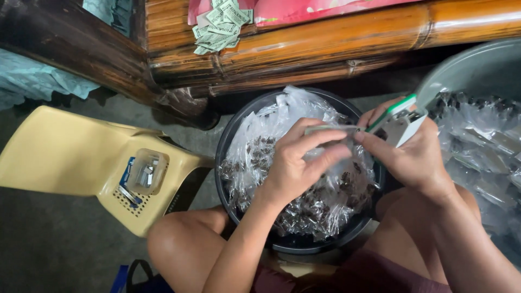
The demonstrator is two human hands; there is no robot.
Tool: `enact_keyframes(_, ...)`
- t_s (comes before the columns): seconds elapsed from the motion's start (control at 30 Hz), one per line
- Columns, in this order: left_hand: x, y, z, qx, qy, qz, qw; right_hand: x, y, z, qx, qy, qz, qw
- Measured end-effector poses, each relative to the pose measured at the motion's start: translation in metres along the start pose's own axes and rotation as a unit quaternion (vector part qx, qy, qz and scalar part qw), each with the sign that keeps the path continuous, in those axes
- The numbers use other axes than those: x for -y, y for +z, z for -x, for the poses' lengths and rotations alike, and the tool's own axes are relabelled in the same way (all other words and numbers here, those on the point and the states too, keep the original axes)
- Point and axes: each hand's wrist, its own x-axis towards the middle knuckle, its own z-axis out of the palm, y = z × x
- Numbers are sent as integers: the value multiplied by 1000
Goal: Manually packaging small metal components into plastic bags and sealing them with a stapler.
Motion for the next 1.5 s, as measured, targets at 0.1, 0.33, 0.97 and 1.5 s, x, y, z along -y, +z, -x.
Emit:
enact_keyframes(0.1, 7, 7, -1, -21, -24, 6, 999, -12, 7, -3, -13, -33, 11, 999)
enact_keyframes(0.33, 21, 27, 1, -26, -60, 1, 998, -2, 22, -8, -148, -38, -95, 984)
enact_keyframes(0.97, 53, 22, -21, 4, -138, 53, 989, -62, -20, -33, -227, 83, -161, 957)
enact_keyframes(1.5, 237, 111, -14, -45, -317, 32, 947, -68, -40, -28, -180, 31, -11, 983)
